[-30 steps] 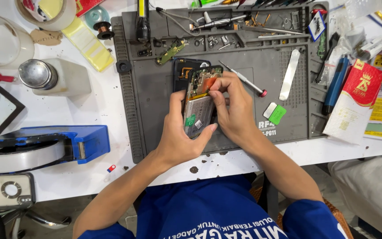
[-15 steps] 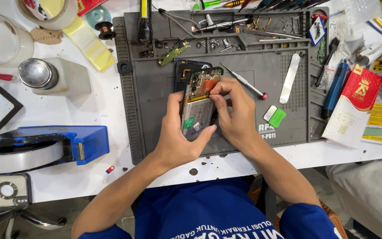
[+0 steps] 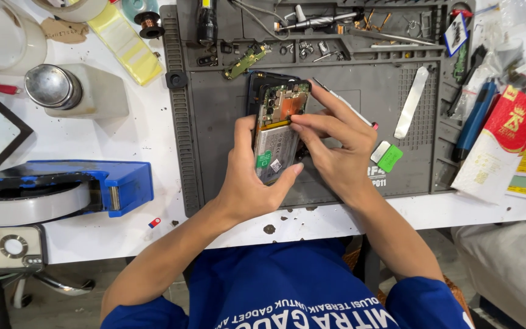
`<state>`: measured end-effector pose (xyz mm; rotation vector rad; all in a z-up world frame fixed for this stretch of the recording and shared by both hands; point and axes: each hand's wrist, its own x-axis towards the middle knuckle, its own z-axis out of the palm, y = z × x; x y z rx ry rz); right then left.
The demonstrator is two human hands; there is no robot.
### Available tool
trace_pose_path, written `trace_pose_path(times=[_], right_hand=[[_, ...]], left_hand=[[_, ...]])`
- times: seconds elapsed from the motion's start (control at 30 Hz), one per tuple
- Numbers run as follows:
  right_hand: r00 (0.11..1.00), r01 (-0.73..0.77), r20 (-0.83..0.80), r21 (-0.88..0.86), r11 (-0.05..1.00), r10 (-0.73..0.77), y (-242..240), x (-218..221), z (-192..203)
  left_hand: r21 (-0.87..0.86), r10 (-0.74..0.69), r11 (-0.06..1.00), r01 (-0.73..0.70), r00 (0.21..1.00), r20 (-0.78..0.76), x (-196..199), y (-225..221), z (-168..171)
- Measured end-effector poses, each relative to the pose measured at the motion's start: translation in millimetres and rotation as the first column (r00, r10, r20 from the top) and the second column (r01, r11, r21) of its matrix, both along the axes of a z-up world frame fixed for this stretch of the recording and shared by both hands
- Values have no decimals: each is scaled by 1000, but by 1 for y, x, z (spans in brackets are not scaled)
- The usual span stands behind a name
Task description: Repairing a mobile phone by installing internal screws using a precision screwdriver on a repair bench.
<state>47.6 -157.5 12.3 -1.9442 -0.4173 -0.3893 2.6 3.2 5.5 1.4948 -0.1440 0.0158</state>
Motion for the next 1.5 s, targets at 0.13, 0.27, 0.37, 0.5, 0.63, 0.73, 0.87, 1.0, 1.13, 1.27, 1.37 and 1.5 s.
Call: trace_pose_path(times=[0.13,0.27,0.37,0.5,0.63,0.73,0.87,1.0,1.13,1.27,1.37,1.5], right_hand=[[998,6,55,12,1000,-7,-4,4,-7],[998,24,60,33,999,-26,-5,2,-11],[998,21,55,16,1000,-22,-4,2,-6],[992,26,122,-23,999,-23,-3,3,-8],[995,-17,97,-45,999,22,0,2,-3],[998,-69,-3,-35,997,69,1,1,-1],[988,-123,-105,-75,990,115,1,0,2],[993,-84,-89,-121,989,74,2,-1,-7],[999,-32,-28,-175,984,27,-2,-2,-24],[1000,9,-17,-170,985,-12,5,-2,-18],[989,-91,-115,39,995,95,-1,0,-8],[990,-60,-126,69,996,68,-12,-6,-18]], left_hand=[[-11,-6,1000,6,1000,1,2,1,3],[-10,-2,1000,2,1000,13,1,3,4],[-20,7,1000,-7,1000,13,1,3,5],[-17,17,1000,-16,1000,20,-3,3,1],[5,6,1000,-6,1000,15,-3,3,1],[29,-3,1000,3,1000,10,-5,2,1],[84,-29,996,29,1000,4,-5,3,1],[102,-34,994,34,999,1,-5,0,2],[105,-32,994,32,999,-1,-6,-1,2],[121,-13,993,12,1000,8,-8,0,-4],[10,-2,1000,2,1000,2,-8,0,-4],[-110,2,994,1,1000,24,1,-1,0]])
